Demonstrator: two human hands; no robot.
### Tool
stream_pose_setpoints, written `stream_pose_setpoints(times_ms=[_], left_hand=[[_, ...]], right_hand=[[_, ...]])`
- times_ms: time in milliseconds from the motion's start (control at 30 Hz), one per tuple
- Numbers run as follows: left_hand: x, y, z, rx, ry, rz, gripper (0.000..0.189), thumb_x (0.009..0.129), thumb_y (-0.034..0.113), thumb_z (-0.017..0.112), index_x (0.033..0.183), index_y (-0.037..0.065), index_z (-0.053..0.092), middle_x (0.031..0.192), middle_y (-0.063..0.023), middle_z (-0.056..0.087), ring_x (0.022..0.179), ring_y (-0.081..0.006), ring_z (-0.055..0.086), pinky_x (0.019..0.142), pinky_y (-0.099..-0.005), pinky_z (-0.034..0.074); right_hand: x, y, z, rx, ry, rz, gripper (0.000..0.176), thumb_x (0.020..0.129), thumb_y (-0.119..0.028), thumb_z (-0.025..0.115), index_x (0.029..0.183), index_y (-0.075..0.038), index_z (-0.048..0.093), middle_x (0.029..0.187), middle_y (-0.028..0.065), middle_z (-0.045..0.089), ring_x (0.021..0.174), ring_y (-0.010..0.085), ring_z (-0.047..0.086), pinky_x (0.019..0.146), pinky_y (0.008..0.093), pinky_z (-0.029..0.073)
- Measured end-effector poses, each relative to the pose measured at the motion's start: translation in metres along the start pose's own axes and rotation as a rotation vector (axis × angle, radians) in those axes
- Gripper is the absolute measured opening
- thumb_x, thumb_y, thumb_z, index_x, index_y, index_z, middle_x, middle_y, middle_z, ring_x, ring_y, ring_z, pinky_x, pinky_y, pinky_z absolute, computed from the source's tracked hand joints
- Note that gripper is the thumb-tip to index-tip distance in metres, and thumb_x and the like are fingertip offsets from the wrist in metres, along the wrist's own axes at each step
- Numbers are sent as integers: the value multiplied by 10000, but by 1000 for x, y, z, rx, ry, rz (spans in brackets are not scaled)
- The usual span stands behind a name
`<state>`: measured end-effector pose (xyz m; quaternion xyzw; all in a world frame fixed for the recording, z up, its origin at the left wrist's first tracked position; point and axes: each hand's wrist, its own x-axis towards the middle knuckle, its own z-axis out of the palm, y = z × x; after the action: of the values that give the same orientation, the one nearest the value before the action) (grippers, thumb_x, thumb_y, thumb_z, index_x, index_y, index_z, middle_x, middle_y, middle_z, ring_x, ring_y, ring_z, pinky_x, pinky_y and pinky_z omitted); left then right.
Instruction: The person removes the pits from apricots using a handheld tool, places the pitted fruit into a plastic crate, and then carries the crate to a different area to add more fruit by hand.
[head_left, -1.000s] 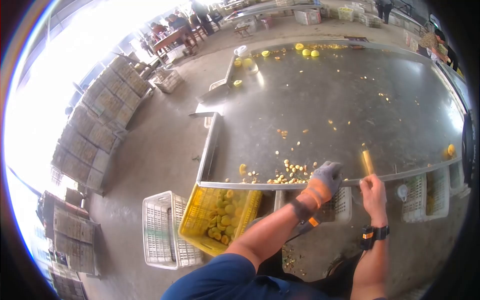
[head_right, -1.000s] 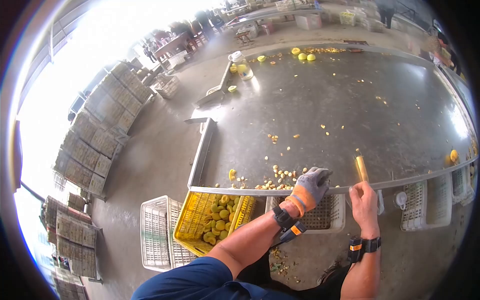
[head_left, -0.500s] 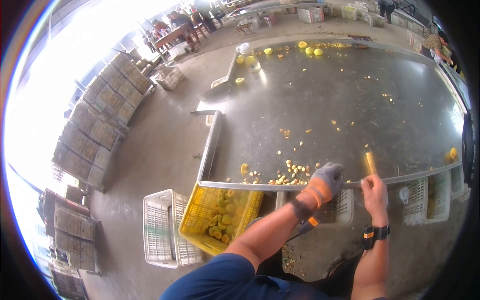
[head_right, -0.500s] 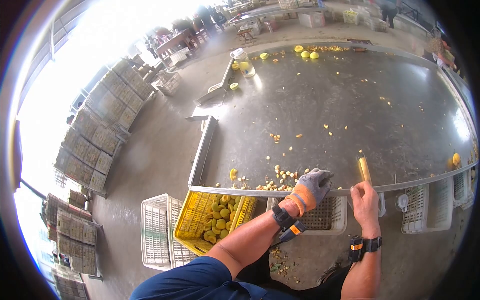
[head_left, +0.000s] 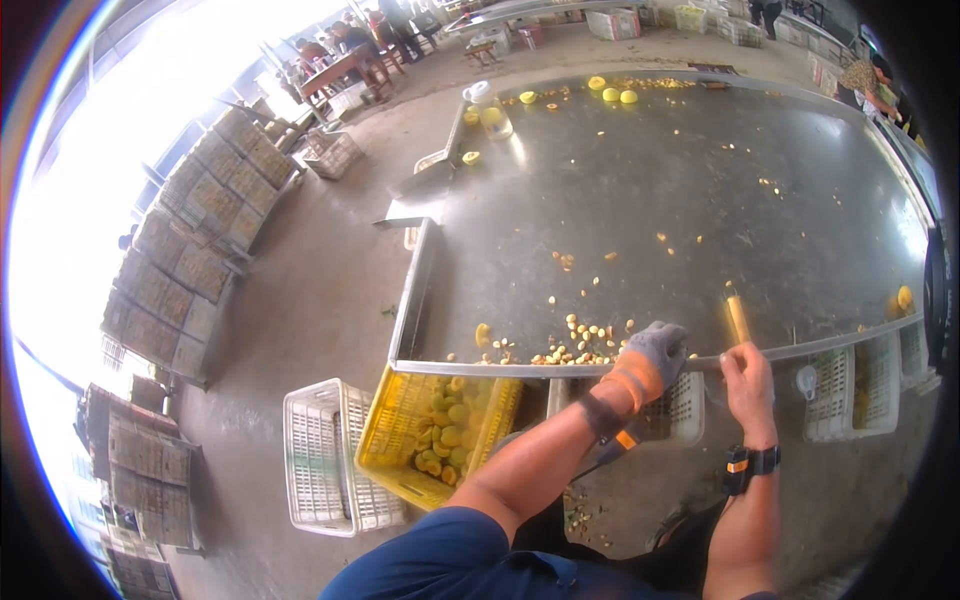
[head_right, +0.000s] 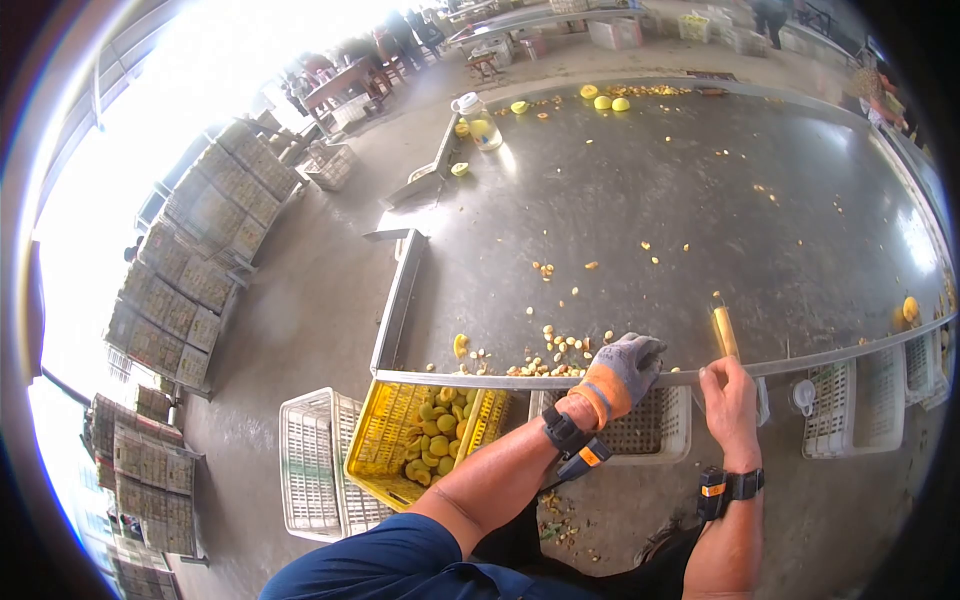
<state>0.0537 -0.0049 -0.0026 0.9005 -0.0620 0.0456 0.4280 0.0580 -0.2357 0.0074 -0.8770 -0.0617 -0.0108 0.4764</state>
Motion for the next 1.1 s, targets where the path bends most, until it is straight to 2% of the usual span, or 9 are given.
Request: stream_pose_setpoints(times_ms=[300, 700, 1100], left_hand=[[-3, 4, -2, 10, -12, -17, 285, 1001, 170, 699, 1259, 61, 751, 1222, -186, 727, 1101, -404, 720, 965, -453, 584], [-6, 6, -2, -4, -6, -23, 289, 991, 159, 709, 1259, 59, 753, 1226, -182, 724, 1107, -403, 718, 965, -451, 581], [-7, 5, -1, 4, -4, -17, 288, 979, 164, 718, 1249, 70, 754, 1210, -178, 726, 1098, -408, 718, 956, -458, 583]], right_hand=[[-3, -5, -1, 3, 8, 1, 243, 1021, -210, 698, 1002, 31, 668, 885, 169, 723, 806, 292, 687, 767, 427, 530], [-8, -12, -2, -21, -1, 9, 223, 1019, -199, 703, 996, 20, 668, 882, 166, 722, 824, 310, 701, 777, 428, 535], [-10, -9, -1, -8, -3, 14, 211, 1015, -183, 702, 999, 26, 671, 889, 164, 721, 830, 288, 691, 786, 421, 534]])
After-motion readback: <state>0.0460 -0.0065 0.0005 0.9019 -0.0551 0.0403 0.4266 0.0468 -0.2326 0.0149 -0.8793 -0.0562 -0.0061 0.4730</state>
